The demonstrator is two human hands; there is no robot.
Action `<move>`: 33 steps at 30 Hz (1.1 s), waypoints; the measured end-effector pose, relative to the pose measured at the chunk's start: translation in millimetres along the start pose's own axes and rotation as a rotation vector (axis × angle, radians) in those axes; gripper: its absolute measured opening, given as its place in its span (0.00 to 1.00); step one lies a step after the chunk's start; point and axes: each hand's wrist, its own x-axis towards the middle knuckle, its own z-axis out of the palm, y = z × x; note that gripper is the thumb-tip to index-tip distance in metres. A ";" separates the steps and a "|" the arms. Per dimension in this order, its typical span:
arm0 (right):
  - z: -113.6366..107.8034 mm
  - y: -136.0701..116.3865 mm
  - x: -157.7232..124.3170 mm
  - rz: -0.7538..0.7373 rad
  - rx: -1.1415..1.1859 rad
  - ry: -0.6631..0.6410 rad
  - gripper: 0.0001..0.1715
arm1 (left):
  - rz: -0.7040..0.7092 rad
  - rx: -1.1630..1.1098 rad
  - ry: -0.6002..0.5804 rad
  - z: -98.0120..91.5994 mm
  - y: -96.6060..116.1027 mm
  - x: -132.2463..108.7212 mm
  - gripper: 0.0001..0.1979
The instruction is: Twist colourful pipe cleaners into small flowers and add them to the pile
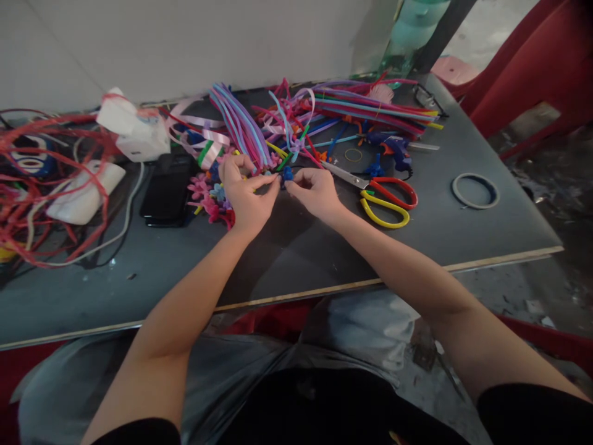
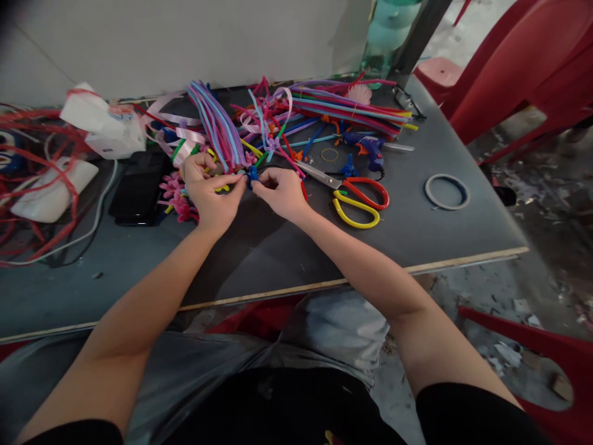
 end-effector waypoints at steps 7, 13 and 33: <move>-1.0 -9.0 1.0 0.154 0.162 0.010 0.17 | -0.040 -0.149 -0.088 2.3 -10.0 6.0 0.18; -5.9 -11.3 4.5 0.246 0.129 -0.106 0.16 | -0.272 -0.443 -0.320 4.7 -21.5 18.4 0.26; -17.0 -5.4 3.3 -0.108 -0.189 -0.231 0.15 | -0.358 -0.510 -0.426 -3.5 -7.2 18.6 0.15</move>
